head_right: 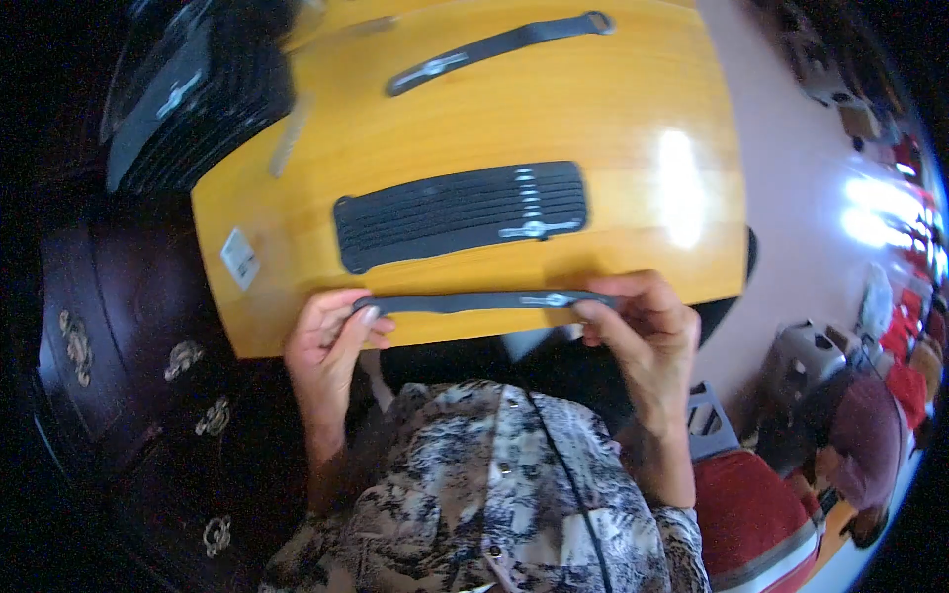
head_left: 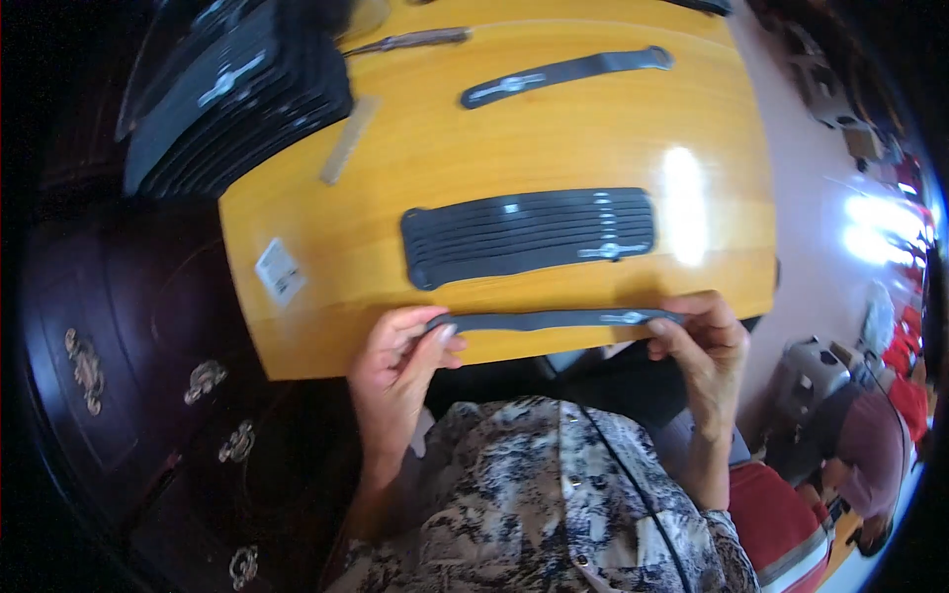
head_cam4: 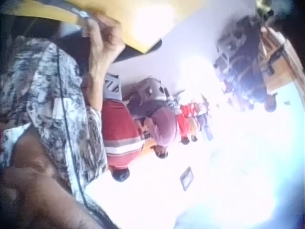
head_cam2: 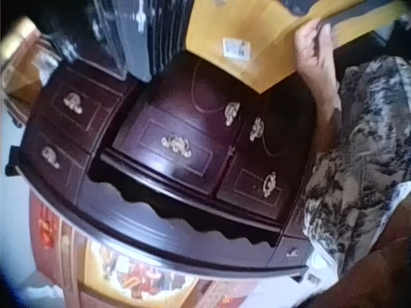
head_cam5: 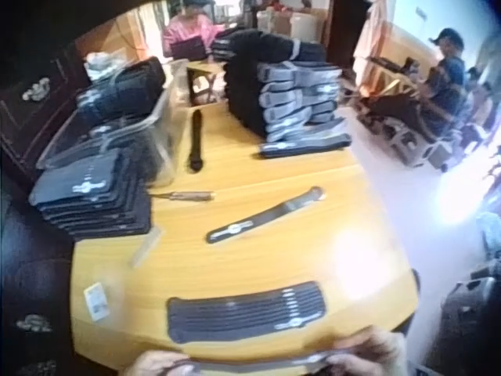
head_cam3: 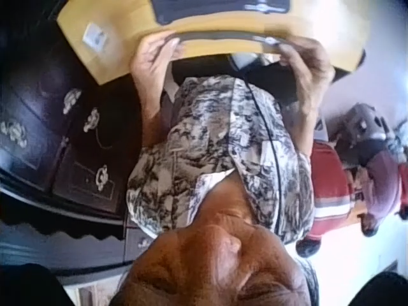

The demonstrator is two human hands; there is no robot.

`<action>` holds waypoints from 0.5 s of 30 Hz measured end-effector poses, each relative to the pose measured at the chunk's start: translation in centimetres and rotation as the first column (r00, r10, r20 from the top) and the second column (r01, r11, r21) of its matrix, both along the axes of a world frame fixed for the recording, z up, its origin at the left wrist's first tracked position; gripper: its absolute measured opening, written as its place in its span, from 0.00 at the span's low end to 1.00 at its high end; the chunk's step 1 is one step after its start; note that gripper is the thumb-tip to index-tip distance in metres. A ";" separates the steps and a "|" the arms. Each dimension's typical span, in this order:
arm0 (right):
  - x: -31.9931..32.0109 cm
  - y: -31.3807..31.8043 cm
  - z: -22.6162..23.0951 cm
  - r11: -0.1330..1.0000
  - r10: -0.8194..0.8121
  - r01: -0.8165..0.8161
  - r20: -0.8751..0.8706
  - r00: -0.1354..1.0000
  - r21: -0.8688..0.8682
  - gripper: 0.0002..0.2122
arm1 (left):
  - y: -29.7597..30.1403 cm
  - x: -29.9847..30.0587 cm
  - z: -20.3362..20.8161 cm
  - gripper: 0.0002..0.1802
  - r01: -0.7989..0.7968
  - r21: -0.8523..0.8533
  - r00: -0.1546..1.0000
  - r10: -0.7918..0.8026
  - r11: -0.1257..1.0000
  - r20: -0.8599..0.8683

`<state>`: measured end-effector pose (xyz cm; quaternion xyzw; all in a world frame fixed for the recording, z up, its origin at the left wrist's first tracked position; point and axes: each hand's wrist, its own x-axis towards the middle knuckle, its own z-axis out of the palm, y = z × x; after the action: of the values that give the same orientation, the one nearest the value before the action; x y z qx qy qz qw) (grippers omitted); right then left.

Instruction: The person is assembling black fabric straps with plastic buckles and organizing them on a table.

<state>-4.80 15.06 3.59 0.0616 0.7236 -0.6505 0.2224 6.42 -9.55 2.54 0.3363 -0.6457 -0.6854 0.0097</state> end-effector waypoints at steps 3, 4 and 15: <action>-0.4 0.4 0.3 0.999 -0.003 0.004 0.025 1.000 -0.032 0.08 | -0.4 -0.3 -0.4 0.08 -0.054 -0.011 0.997 0.053 0.998 -0.047; -0.5 0.4 0.3 1.000 0.022 -0.022 0.024 0.999 -0.007 0.08 | -0.4 -0.2 -0.6 0.07 -0.079 -0.016 0.993 0.078 0.997 -0.087; -1.4 -0.6 -0.5 1.000 0.017 -0.016 0.043 0.999 -0.019 0.05 | -2.0 -0.4 -0.6 0.07 -0.066 0.153 0.995 0.076 0.986 -0.058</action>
<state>-6.19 14.50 3.07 0.0676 0.7130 -0.6540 0.2438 6.03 -11.51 1.96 0.3369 -0.5789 -0.7419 0.0292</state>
